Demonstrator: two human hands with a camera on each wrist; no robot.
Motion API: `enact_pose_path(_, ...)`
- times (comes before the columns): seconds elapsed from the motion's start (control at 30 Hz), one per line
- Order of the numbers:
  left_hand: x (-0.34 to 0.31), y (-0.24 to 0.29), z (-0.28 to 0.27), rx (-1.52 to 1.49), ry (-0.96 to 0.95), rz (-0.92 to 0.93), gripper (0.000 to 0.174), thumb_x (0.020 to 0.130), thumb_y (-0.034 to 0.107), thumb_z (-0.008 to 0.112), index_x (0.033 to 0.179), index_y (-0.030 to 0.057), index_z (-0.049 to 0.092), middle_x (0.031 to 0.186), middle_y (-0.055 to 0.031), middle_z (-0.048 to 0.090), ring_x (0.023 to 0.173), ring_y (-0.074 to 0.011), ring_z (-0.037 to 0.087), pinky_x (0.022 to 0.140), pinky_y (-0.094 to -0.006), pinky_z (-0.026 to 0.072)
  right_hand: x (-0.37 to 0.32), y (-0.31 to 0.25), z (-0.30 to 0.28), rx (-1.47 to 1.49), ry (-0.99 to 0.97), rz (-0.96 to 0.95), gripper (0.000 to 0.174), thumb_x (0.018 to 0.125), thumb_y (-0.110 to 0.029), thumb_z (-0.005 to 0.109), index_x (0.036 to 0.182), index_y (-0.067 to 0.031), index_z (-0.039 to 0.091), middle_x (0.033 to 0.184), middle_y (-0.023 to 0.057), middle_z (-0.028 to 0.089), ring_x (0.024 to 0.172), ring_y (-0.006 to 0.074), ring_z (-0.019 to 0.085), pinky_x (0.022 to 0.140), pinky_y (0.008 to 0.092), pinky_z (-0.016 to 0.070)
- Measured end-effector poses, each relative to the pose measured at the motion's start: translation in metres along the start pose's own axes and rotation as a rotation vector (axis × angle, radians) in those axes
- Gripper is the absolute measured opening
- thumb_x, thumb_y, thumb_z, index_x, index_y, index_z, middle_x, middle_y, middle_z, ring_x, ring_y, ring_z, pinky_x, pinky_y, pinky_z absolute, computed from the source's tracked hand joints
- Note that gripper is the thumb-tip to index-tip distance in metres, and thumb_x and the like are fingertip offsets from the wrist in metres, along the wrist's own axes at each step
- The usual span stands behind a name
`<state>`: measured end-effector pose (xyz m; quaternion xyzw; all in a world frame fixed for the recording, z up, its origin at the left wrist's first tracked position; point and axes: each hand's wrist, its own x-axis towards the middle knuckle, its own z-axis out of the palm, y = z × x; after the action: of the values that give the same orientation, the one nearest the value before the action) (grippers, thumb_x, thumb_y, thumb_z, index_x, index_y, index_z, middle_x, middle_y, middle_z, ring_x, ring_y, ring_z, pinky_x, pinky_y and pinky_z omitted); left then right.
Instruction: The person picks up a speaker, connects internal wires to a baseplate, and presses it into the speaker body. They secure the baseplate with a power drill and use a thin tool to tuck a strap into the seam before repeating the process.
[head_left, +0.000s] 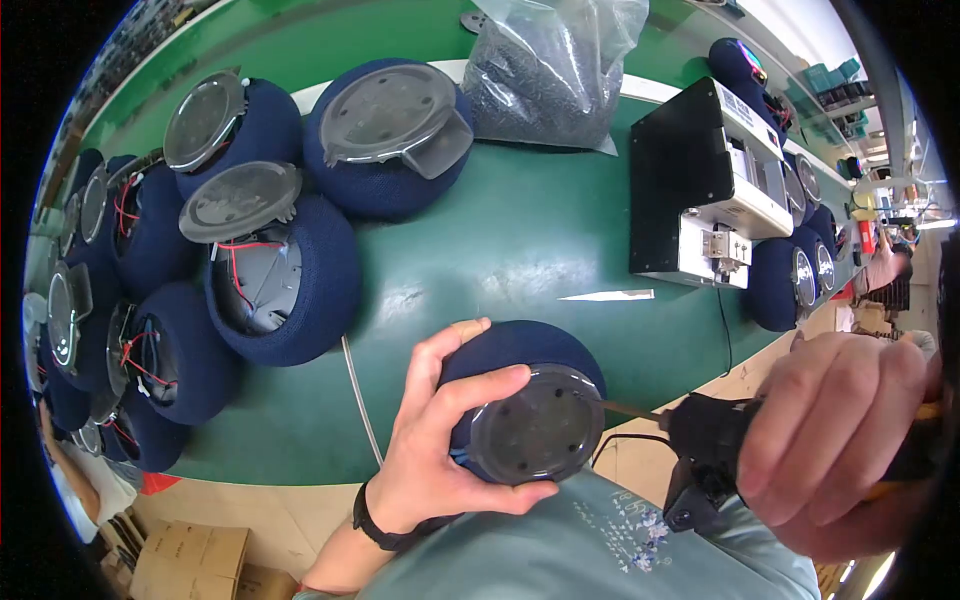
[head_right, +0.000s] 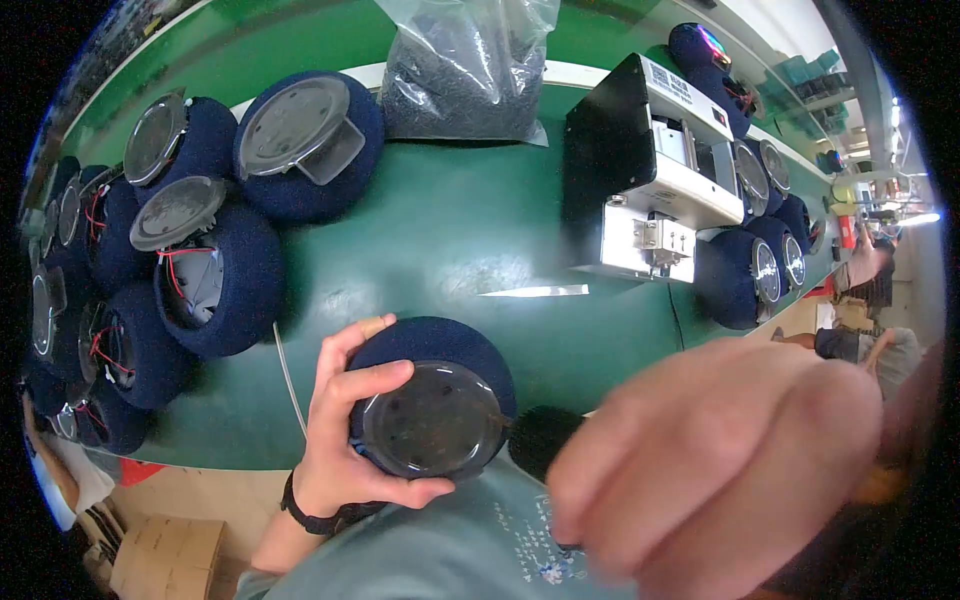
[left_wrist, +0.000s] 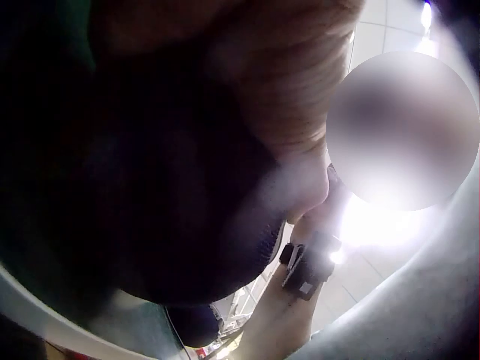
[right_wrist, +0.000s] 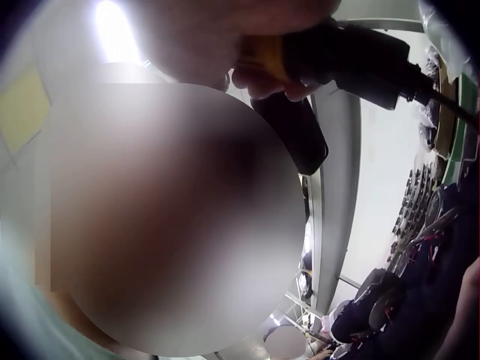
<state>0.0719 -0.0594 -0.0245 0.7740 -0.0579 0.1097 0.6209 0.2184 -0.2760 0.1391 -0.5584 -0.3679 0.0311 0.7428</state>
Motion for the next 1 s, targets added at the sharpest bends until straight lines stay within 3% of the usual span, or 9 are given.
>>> enact_pose_path(0.13,0.000,0.001,0.000,-0.027,0.014,-0.014,0.105,0.048,0.041,0.110,0.140,0.0173,0.065,0.153,-0.0284,0.051,0.145,-0.0472,0.050,0.120,-0.0603,0.0398,0.003,0.000,0.011,-0.038,-0.148,0.014,0.030,0.103,-0.017,0.074,0.125,-0.0073,0.056,0.072,0.0038,0.063,0.053,0.0143,0.063,0.051,0.0302,0.0592)
enact_pose_path(0.2,0.001,0.005,-0.002,-0.101,-0.006,-0.067,0.097,0.054,0.027,0.108,0.143,0.0180,0.069,0.158,-0.0244,0.044,0.146,-0.0446,0.048,0.120,-0.0549,0.0441,0.002,0.000,0.016,-0.053,-0.220,0.018,0.034,0.101,-0.015,0.076,0.126,-0.0079,0.055,0.073,0.0047,0.065,0.054,0.0155,0.065,0.052,0.0310,0.0612)
enact_pose_path(0.23,0.001,0.005,-0.002,-0.101,-0.001,-0.069,0.097,0.054,0.027,0.108,0.143,0.0180,0.069,0.158,-0.0244,0.044,0.146,-0.0446,0.048,0.120,-0.0549,0.0441,0.001,0.001,0.019,-0.060,-0.255,0.018,0.036,0.099,-0.014,0.078,0.127,-0.0082,0.054,0.073,0.0052,0.065,0.054,0.0161,0.067,0.052,0.0315,0.0621)
enact_pose_path(0.37,0.001,0.005,-0.001,-0.102,0.005,-0.059,0.096,0.055,0.027,0.107,0.142,0.0194,0.069,0.157,-0.0233,0.044,0.144,-0.0439,0.049,0.118,-0.0544,0.0452,-0.009,0.005,0.026,-0.091,-0.133,-0.021,0.050,0.092,-0.005,0.079,0.131,-0.0089,0.049,0.075,0.0073,0.068,0.057,0.0183,0.069,0.052,0.0329,0.0635)
enact_pose_path(0.43,0.001,0.004,-0.001,-0.103,0.009,-0.058,0.095,0.055,0.028,0.107,0.142,0.0197,0.069,0.157,-0.0231,0.044,0.144,-0.0439,0.049,0.117,-0.0543,0.0455,-0.001,0.004,0.021,-0.122,-0.311,0.038,0.050,0.096,-0.011,0.080,0.133,-0.0094,0.047,0.074,0.0068,0.067,0.056,0.0192,0.069,0.051,0.0326,0.0630)
enact_pose_path(0.53,0.001,0.003,-0.002,-0.085,0.011,-0.046,0.095,0.056,0.030,0.106,0.142,0.0196,0.069,0.156,-0.0227,0.045,0.142,-0.0441,0.050,0.117,-0.0548,0.0455,-0.006,0.011,0.033,-0.128,-0.229,0.000,0.047,0.100,-0.020,0.082,0.128,-0.0102,0.045,0.074,0.0066,0.068,0.055,0.0190,0.068,0.050,0.0319,0.0614)
enact_pose_path(0.83,0.001,0.003,-0.001,-0.147,0.023,-0.071,0.092,0.058,0.029,0.104,0.143,0.0220,0.069,0.155,-0.0219,0.046,0.141,-0.0453,0.050,0.117,-0.0555,0.0453,-0.019,0.027,0.048,-0.079,-0.148,-0.077,0.047,0.101,-0.030,0.082,0.120,-0.0114,0.043,0.073,0.0064,0.067,0.054,0.0185,0.067,0.050,0.0325,0.0610)
enact_pose_path(1.0,0.001,0.003,-0.002,-0.103,0.011,-0.056,0.093,0.058,0.029,0.104,0.144,0.0215,0.069,0.155,-0.0227,0.046,0.140,-0.0470,0.050,0.116,-0.0559,0.0454,-0.015,0.022,0.048,-0.095,-0.225,-0.001,0.046,0.100,-0.025,0.082,0.115,-0.0125,0.041,0.073,0.0067,0.068,0.051,0.0177,0.065,0.050,0.0326,0.0604)
